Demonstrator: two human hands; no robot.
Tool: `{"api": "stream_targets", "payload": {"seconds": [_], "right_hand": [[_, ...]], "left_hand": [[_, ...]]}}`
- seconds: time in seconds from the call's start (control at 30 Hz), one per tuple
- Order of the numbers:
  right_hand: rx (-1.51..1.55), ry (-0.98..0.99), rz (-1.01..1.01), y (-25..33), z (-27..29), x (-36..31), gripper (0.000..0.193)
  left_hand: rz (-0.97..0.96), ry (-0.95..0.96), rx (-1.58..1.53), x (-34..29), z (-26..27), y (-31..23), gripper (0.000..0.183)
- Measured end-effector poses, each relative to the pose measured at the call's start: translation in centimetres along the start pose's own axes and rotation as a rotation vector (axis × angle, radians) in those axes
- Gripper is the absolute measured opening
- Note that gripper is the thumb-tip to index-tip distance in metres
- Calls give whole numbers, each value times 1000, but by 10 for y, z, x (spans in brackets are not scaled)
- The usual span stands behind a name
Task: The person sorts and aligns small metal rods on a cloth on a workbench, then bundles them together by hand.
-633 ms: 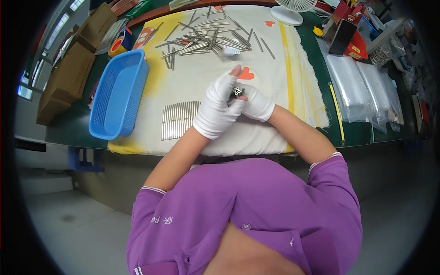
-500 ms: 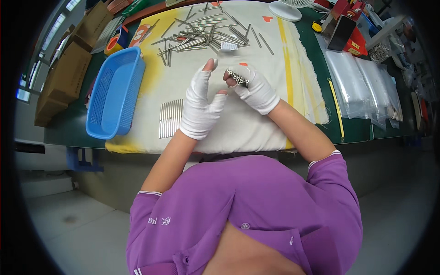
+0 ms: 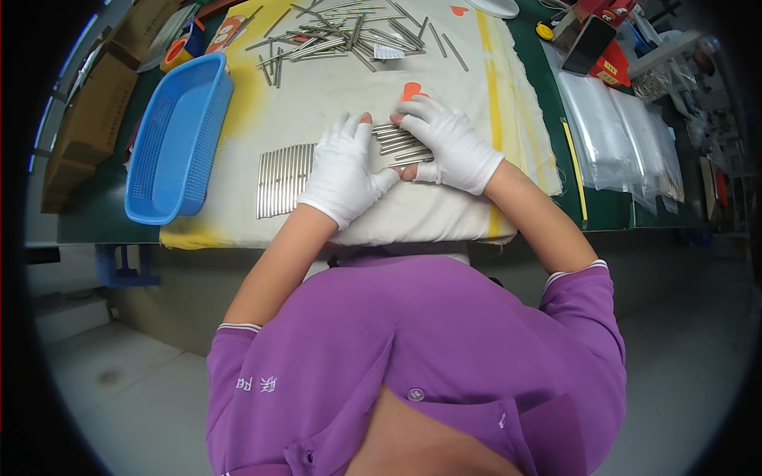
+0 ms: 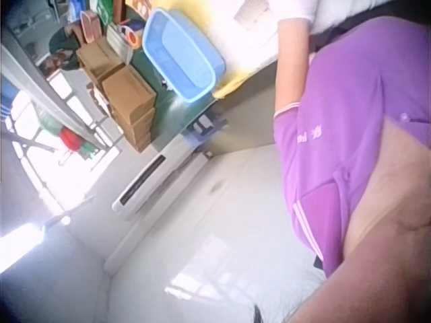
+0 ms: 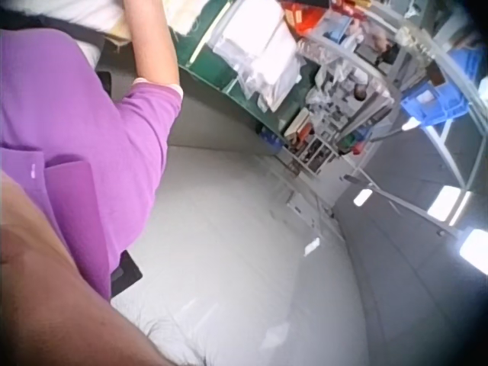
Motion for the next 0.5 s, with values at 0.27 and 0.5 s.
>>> {"api": "stream_targets", "payload": {"seconds": [0.27,0.5], "right_hand": [[-266,59,-60,1,-12,-17,73],[920,-651,-350,-16,-16,-3,62]], "left_hand": [[-138,9,24,8,-19,-13,74],[-45,-18,-169,14,-37,-20,76]]}}
Point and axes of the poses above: each hand's wrist, its own x-axis towards the middle knuckle, its own z-axis out of the back of the hand, y = z × x, the point moved 1 cm from there along x, towards the middle knuckle, and after that the axes turned 11 degrees about z, right-handed, at the moved point
